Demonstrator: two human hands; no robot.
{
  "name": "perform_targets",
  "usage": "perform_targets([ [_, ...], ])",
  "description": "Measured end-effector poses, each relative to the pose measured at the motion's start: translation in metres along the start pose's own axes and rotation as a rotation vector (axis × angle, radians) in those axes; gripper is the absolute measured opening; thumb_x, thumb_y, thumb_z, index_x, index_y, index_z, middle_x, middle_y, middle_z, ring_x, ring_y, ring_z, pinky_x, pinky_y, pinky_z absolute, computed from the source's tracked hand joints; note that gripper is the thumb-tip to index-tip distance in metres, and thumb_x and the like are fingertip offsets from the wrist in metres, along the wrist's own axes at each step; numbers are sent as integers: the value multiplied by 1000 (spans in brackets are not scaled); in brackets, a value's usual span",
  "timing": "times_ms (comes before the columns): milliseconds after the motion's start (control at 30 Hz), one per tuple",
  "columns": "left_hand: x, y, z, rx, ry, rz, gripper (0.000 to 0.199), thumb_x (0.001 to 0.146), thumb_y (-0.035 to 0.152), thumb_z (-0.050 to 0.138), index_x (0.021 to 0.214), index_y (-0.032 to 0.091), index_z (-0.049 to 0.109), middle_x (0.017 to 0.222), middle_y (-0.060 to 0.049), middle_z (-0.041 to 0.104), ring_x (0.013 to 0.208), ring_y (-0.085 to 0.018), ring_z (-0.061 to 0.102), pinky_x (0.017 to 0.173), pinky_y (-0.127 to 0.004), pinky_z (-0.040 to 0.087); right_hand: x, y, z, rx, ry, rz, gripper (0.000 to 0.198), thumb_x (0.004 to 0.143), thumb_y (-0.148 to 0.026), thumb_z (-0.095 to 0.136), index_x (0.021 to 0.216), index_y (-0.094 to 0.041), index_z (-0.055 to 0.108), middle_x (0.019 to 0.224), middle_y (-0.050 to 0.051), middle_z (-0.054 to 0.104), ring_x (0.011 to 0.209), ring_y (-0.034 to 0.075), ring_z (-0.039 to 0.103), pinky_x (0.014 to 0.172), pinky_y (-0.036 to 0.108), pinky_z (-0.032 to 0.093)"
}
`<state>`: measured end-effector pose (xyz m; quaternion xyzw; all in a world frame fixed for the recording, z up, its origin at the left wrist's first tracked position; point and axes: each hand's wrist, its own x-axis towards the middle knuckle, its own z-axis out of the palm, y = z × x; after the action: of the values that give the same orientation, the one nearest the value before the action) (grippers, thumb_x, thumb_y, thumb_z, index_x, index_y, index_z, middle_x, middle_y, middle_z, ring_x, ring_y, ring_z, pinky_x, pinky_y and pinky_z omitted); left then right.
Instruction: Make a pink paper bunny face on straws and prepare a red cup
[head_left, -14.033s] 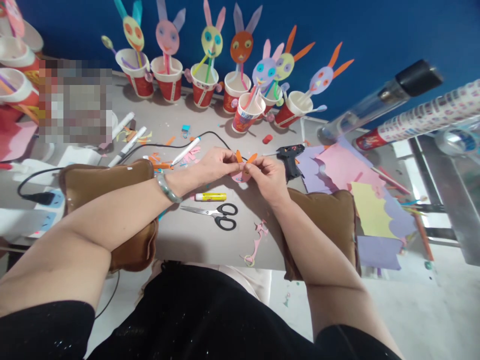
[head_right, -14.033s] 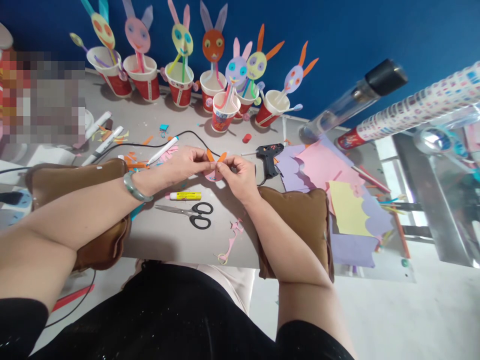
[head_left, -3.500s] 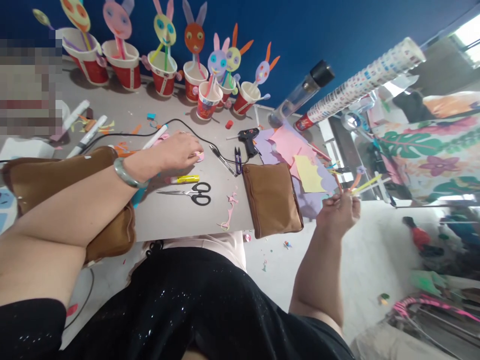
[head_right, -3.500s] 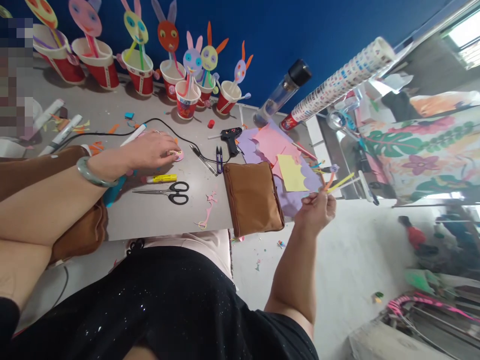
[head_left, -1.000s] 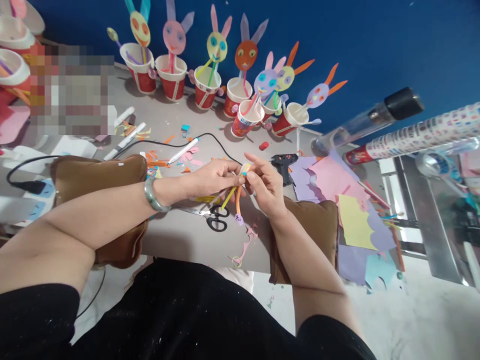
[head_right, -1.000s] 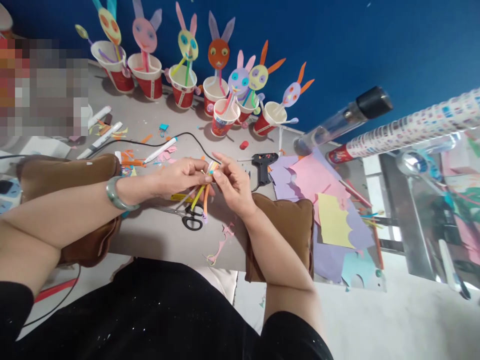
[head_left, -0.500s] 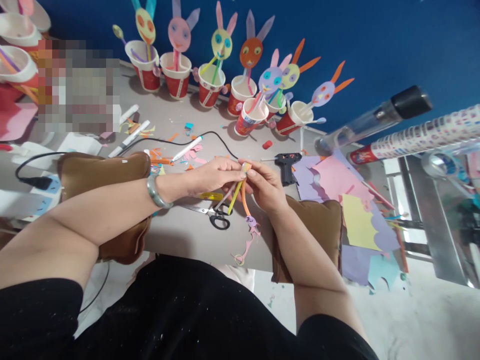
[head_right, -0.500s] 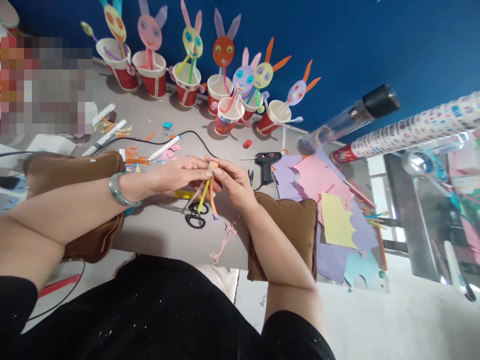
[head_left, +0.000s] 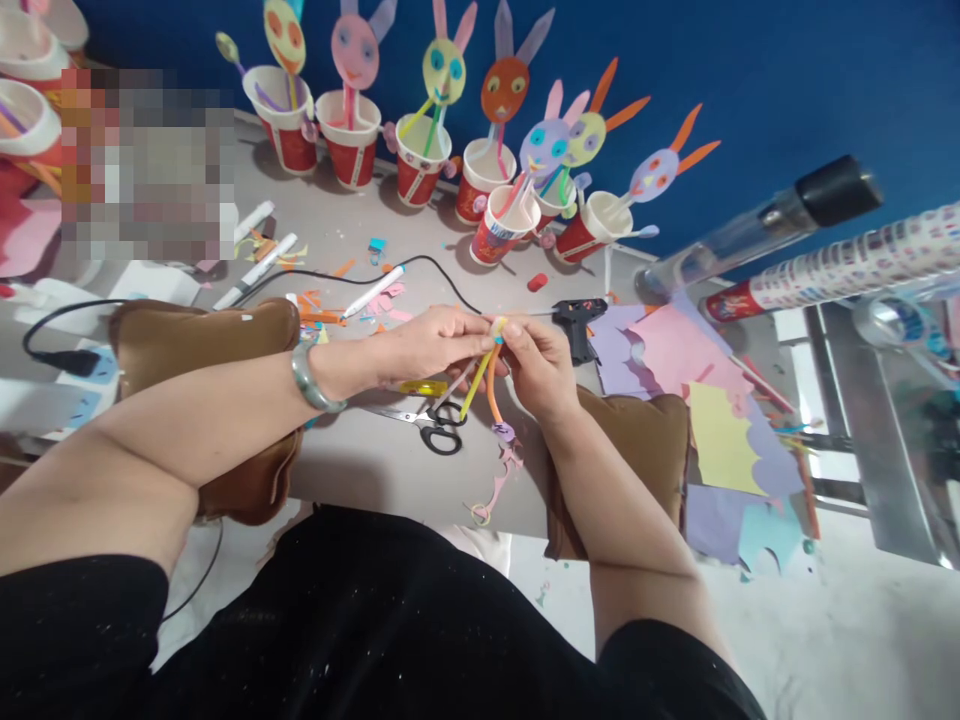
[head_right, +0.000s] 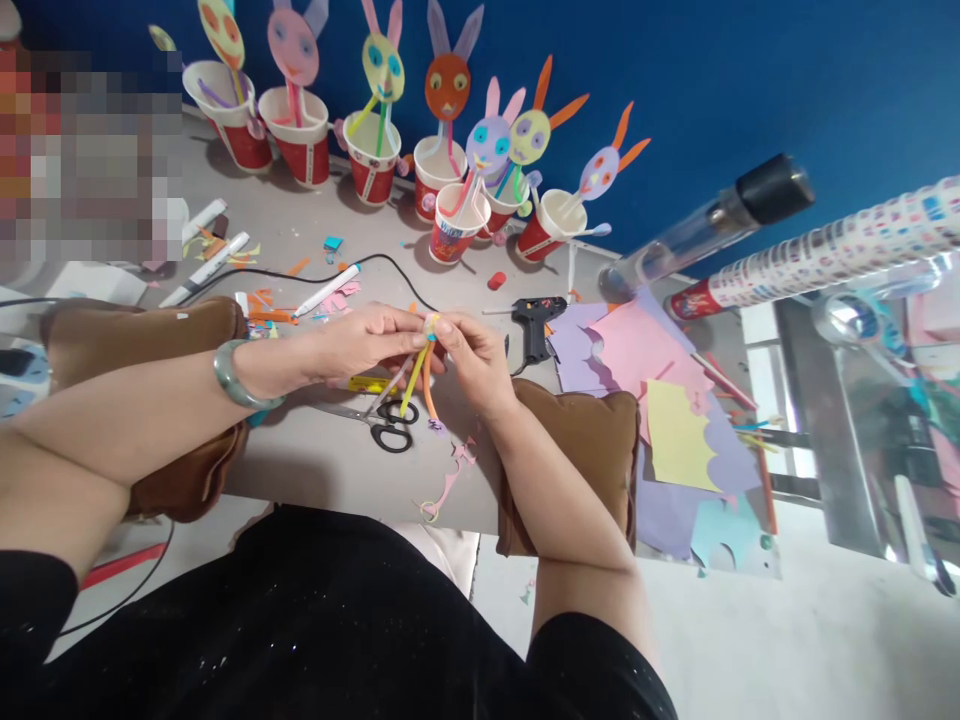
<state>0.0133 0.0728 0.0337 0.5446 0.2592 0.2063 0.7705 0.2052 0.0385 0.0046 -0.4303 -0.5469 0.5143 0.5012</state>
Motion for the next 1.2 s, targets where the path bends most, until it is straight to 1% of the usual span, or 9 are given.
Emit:
perform_targets([
  [67,0,0,1,-23,8,-22,24,99,37,67,99,14,74,87,-7,79,67,-10,73,62,-20,56,1,0,-1,-37,-2,-20,27,90,-54,75,94,-28,82,79,-2,64,61,10,55,61,27,50],
  [200,0,2,3,-59,20,-61,23,99,34,65,97,13,73,92,-9,80,67,-11,73,61,-20,56,1,1,-2,-108,19,-38,36,89,-60,73,98,-27,82,86,0,68,68,12,60,64,28,52],
  [467,1,3,2,-8,50,-65,22,100,28,62,90,11,73,87,-9,79,67,-11,73,61,-22,55,1,-3,1,-227,67,-70,36,88,-60,75,98,-27,83,80,0,69,67,12,61,64,28,53],
  [567,0,5,3,-12,42,-53,20,99,28,64,91,12,72,86,-9,79,66,-10,72,61,-20,54,2,-5,3,-226,122,-87,38,86,-61,77,99,-26,81,79,-1,70,64,11,60,62,28,54],
  [700,-2,8,3,18,92,13,15,97,23,63,91,13,72,85,-8,79,66,-9,70,61,-20,54,2,-4,4,-219,243,-206,34,89,-58,75,95,-25,79,74,-3,68,60,10,59,59,26,52],
  [800,-3,10,3,106,144,75,11,94,20,64,88,14,71,78,-5,75,65,-10,68,60,-21,52,1,-4,6,-239,313,-335,29,87,-52,80,88,-23,77,77,-2,69,61,9,62,63,26,54],
  [900,-3,10,4,230,171,142,17,94,18,63,77,15,64,65,0,66,57,-8,59,55,-21,46,-2,-7,9,-296,311,-386,27,86,-49,82,85,-23,76,80,-1,70,68,12,66,65,27,55],
  [1067,-5,10,6,482,249,246,26,91,14,60,66,17,53,54,7,45,50,-6,38,50,-23,29,-6,-14,14,-326,276,-357,31,84,-52,83,79,-22,74,75,0,71,69,14,67,64,29,55],
  [1200,-5,8,7,598,278,286,28,89,13,58,64,19,47,56,6,44,54,-8,38,54,-26,27,-9,-18,16,-336,267,-270,33,85,-53,81,78,-21,72,74,0,71,67,14,67,65,31,56],
])
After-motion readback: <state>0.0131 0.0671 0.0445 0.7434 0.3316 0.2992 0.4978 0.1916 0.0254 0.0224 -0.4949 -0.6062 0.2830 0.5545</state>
